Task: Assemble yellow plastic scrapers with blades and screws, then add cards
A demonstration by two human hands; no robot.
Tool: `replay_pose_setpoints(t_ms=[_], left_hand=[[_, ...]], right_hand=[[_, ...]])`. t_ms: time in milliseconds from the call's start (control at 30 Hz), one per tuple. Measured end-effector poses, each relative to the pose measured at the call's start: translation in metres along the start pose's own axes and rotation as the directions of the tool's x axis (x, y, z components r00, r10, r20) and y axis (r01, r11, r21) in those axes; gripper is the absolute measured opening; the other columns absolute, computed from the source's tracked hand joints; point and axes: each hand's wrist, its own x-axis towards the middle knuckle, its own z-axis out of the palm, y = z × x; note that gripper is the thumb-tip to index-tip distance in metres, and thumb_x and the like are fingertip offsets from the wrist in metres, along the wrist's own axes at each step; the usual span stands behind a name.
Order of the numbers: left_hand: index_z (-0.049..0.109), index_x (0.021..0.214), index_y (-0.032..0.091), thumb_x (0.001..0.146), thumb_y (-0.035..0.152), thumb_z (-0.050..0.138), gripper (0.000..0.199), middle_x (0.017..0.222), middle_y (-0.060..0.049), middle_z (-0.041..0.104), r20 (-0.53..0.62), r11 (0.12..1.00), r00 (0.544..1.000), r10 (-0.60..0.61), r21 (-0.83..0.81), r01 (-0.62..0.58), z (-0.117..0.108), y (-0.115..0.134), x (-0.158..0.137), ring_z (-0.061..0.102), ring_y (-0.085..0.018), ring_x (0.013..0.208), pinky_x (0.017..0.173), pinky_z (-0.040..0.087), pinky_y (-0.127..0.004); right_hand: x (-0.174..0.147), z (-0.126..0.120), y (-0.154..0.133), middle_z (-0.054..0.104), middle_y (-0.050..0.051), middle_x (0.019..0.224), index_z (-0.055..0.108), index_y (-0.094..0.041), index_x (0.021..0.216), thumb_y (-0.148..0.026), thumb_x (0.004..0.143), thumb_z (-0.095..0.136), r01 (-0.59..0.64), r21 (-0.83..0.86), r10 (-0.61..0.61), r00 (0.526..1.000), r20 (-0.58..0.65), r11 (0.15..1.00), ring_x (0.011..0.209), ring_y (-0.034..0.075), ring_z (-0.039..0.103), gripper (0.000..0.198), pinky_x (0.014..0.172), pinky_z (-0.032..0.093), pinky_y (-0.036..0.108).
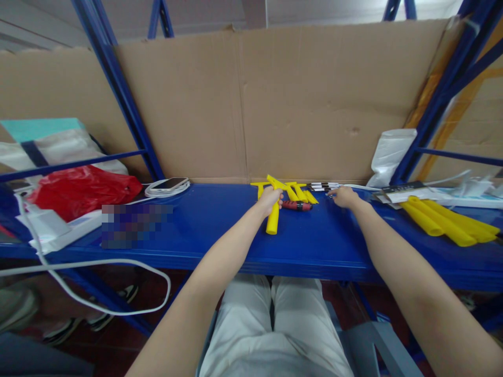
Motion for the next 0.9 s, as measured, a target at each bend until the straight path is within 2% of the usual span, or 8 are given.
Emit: replay_pose_setpoints(t_ms=[100,233,500,667,800,900], left_hand=[[0.041,0.076,0.018,0.08,0.005,0.04,0.014,0.049,0.008,0.04,-0.005,1.0,1.0,-0.003,-0.005,0.003,0.0,0.0,0.0,0.035,-0.004,0.033,0.038,0.026,-0.018],[0.041,0.074,0.018,0.081,0.005,0.041,0.015,0.048,0.008,0.04,-0.007,1.0,1.0,-0.009,-0.013,0.009,0.001,0.0,-0.001,0.034,-0.003,0.032,0.038,0.026,-0.017],[0.04,0.074,0.018,0.082,0.005,0.037,0.016,0.048,0.008,0.04,0.003,1.0,1.0,-0.006,-0.011,0.006,0.001,0.001,-0.002,0.035,-0.004,0.031,0.037,0.026,-0.018],[0.04,0.075,0.018,0.083,0.006,0.037,0.015,0.049,0.008,0.039,0.003,1.0,1.0,-0.019,-0.006,0.019,0.001,0.001,-0.002,0.035,-0.004,0.032,0.037,0.026,-0.018],[0.044,0.088,0.018,0.083,0.008,0.04,0.011,0.052,0.008,0.04,-0.012,1.0,1.0,-0.004,-0.008,0.004,0.003,0.001,-0.003,0.035,-0.004,0.033,0.036,0.028,-0.017],[0.043,0.108,0.019,0.083,0.009,0.043,0.027,0.059,0.007,0.044,-0.024,0.999,0.999,0.035,0.012,-0.035,0.005,0.001,-0.003,0.038,-0.004,0.035,0.038,0.033,-0.017]], right_hand=[[-0.006,0.001,-0.006,0.046,0.013,0.134,0.057,-0.026,0.125,-0.017,0.082,0.041,-0.027,-0.013,0.027,1.0,0.002,1.0,0.126,0.032,0.038,0.047,0.097,0.036,0.049],[-0.009,0.002,-0.007,0.044,0.015,0.134,0.054,-0.025,0.128,-0.017,0.083,0.038,-0.013,-0.02,0.013,1.0,0.013,1.0,0.126,0.034,0.035,0.048,0.097,0.034,0.053],[-0.007,0.003,-0.011,0.045,0.014,0.133,0.055,-0.023,0.127,-0.017,0.083,0.037,0.003,-0.011,-0.003,1.0,0.004,1.0,0.126,0.032,0.035,0.048,0.097,0.034,0.051],[-0.002,0.003,-0.015,0.052,0.01,0.128,0.065,-0.024,0.112,-0.024,0.082,0.044,-0.048,0.083,0.047,0.999,0.01,0.995,0.122,0.03,0.042,0.036,0.094,0.04,0.043],[-0.001,0.001,-0.017,0.059,0.008,0.119,0.069,-0.024,0.102,-0.025,0.081,0.047,-0.037,0.106,0.038,0.999,-0.01,0.994,0.115,0.028,0.048,0.031,0.09,0.043,0.04],[-0.001,0.001,-0.019,0.062,0.009,0.114,0.07,-0.022,0.095,-0.024,0.078,0.05,-0.029,0.108,0.032,0.999,-0.024,0.994,0.113,0.028,0.05,0.026,0.087,0.045,0.038]])
